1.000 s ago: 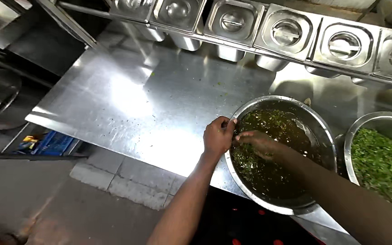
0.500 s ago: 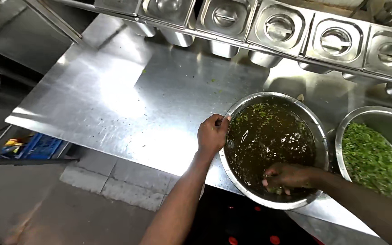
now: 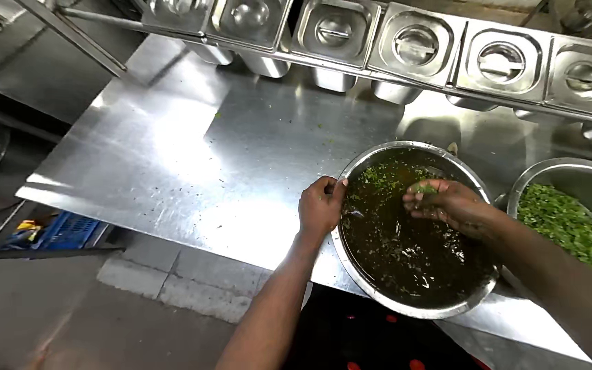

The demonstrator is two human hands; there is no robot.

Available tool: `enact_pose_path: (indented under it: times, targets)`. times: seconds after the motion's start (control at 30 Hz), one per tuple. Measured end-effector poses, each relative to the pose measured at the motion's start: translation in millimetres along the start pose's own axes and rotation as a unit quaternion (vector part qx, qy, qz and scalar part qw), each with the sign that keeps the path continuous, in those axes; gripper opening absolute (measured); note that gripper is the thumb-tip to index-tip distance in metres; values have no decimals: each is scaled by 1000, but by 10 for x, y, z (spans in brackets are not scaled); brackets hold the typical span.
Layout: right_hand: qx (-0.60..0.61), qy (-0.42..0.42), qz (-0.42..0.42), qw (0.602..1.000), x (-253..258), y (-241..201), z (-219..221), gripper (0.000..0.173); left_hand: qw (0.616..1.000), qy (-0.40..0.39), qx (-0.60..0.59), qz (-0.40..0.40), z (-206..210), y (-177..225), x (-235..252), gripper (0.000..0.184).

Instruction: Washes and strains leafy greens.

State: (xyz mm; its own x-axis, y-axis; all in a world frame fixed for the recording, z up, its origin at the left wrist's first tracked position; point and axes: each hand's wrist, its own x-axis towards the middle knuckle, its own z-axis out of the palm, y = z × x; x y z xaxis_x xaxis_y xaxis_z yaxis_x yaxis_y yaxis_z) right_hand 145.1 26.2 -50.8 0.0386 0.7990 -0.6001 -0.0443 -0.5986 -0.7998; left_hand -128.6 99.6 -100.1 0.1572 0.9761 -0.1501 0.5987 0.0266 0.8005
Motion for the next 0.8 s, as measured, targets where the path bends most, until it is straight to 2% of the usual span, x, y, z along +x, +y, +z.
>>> enact_pose_path:
  times: [0.13, 0.3, 0.5, 0.7, 0.8]
  targets:
    - [111, 93, 9, 989, 310, -128, 211, 23, 1000, 3, -3, -1, 13, -17, 4, 33]
    - [135, 94, 14, 986, 631, -118, 484, 26, 1000, -4, -8, -19, 7, -5, 8, 33]
    - [61, 37, 1, 997, 619, 17, 941, 25, 1000, 1, 0, -30, 7, -10, 0, 35]
    - [-15, -53, 52, 997, 243, 241, 1179, 24, 999, 12, 2, -32, 8, -8, -19, 36]
    - [-31, -119, 83, 989, 92, 367, 1161, 23, 1000, 11, 1, -27, 6, -5, -15, 35]
